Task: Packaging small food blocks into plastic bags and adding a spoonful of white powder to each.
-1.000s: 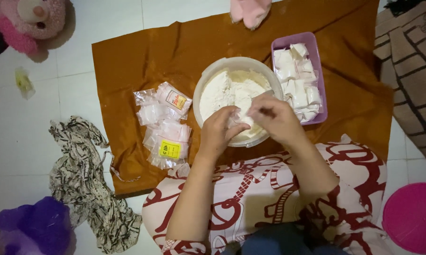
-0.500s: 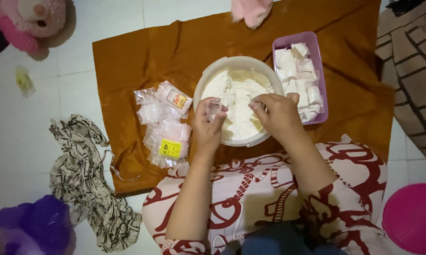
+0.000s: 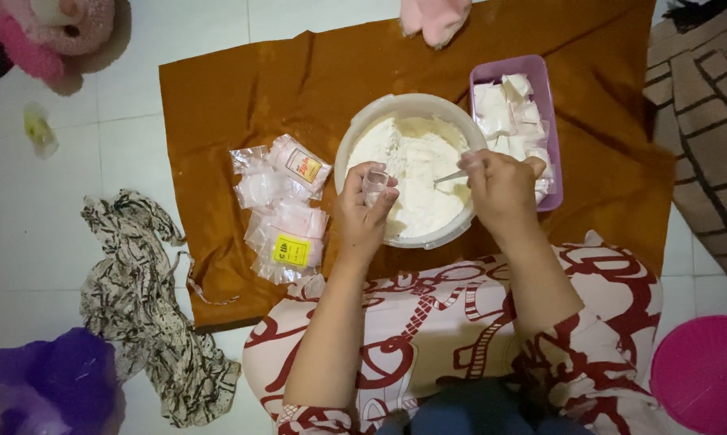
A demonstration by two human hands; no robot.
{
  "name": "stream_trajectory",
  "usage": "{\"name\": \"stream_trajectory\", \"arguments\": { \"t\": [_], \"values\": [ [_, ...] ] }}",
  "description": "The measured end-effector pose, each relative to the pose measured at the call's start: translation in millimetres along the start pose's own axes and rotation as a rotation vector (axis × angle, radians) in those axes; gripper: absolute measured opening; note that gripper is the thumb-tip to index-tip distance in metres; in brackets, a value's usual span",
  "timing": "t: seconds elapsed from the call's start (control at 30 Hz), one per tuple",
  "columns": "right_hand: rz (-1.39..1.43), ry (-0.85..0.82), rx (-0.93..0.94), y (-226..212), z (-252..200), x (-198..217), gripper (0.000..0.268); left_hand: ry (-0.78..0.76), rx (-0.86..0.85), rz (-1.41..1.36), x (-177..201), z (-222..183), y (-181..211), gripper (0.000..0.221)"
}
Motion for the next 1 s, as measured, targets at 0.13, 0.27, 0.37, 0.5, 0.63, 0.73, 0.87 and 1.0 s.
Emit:
{"name": "stream_trajectory", "arguments": {
  "t": [0.13, 0.27, 0.37, 0.5, 0.63, 0.73, 0.87, 1.0],
  "values": [
    [0.037, 0.111, -0.045, 11.4, 2.8, 7.9, 0.033, 0.012, -0.012, -0.003, -0.4, 0.8, -5.5, 0.057],
    [0.221, 0.2, -0.108, 8.3, 9.7, 27.6, 0.035, -0.015, 0.003, 0.032, -2.7, -0.3, -5.7, 0.055],
    [0.446, 0.264, -0.241, 13.5, 7.8, 27.3, 0.036, -0.016, 0.001, 0.063, -3.3, 0.1, -1.3, 0.054],
    [0.634, 0.411, -0.39, 43.2, 7.0, 13.7, 0.033, -0.004, -0.009, 0.046, -4.7, 1.0, -11.6, 0.053],
    [0.674, 0.469, -0.347, 54.7, 4.3, 7.5, 0.032, 0.017, -0.033, 0.021, -4.3, 1.6, -11.9, 0.053],
    [0.708, 0.491, -0.324, 62.4, 1.5, -0.4, 0.044, 0.024, -0.048, 0.033, -2.5, -0.3, -6.5, 0.053],
    [0.623, 0.563, -0.313, 59.1, 4.2, 0.2, 0.035, 0.032, -0.064, 0.061, -3.7, -2.4, -1.5, 0.05],
    [0.616, 0.623, -0.334, 64.3, 2.0, -7.3, 0.031, 0.033, -0.065, 0.109, -2.6, -4.3, 6.5, 0.05]
  ]
}}
Point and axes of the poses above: each hand's wrist, its own z-axis towards the middle knuckle, its own x-axis out of the back of the hand, y = z × x, the point moved 1 cm from there along z, towards the middle knuckle, and after that the axes turned 4 degrees about y, right-handed, at the moved point
